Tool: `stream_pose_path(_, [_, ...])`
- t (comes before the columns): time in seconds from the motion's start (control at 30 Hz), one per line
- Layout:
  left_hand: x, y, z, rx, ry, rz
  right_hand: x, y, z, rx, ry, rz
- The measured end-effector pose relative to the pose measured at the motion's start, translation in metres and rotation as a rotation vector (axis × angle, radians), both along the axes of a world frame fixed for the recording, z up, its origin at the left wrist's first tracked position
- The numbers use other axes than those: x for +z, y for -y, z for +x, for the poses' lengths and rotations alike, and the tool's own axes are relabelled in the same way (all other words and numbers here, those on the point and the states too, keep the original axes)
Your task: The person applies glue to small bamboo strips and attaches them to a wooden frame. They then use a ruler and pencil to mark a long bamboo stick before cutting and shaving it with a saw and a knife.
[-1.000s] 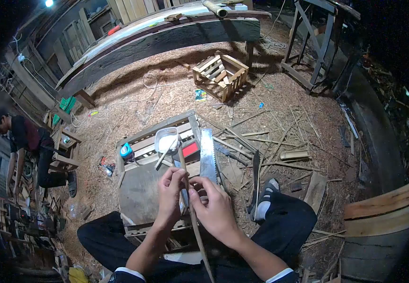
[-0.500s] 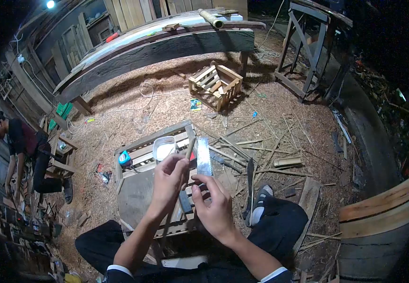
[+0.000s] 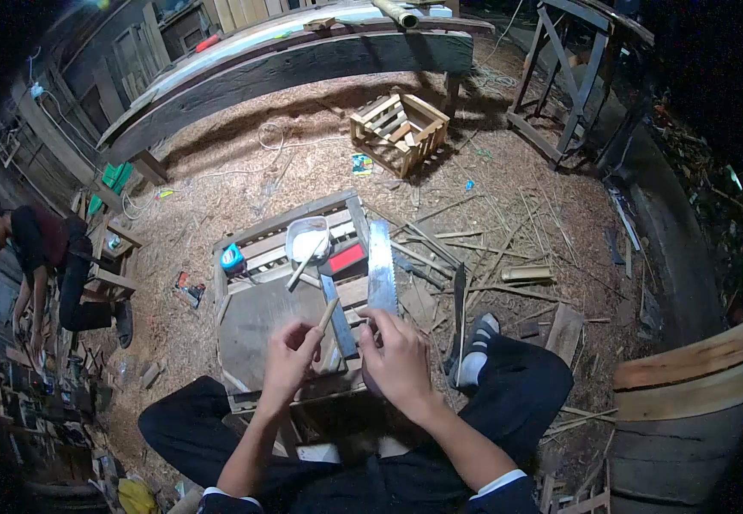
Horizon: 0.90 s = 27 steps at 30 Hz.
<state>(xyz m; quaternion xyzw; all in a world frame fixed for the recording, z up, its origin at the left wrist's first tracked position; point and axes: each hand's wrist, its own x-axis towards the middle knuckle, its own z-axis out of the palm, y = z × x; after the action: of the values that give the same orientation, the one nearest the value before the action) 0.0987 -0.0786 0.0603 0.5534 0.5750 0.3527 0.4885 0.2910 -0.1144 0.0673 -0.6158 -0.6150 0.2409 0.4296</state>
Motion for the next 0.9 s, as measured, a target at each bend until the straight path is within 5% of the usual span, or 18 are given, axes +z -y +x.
stream_pose_path(0.47, [-0.033, 0.033, 0.013, 0.086, 0.052, 0.043, -0.055, 0.061, -0.023, -0.008, 0.548, 0.013])
stream_pose_path(0.7, [-0.033, 0.032, 0.039, 0.048, 0.045, 0.153, -0.058, 0.063, 0.002, -0.129, 0.268, 0.061])
stream_pose_path(0.77, [-0.037, 0.03, 0.051, 0.025, 0.034, 0.198, -0.059, 0.068, 0.012, -0.382, -0.106, -0.01])
stream_pose_path(0.9, [-0.04, 0.024, 0.084, -0.042, 0.031, 0.111, -0.066, 0.077, 0.017, -0.497, -0.081, 0.217])
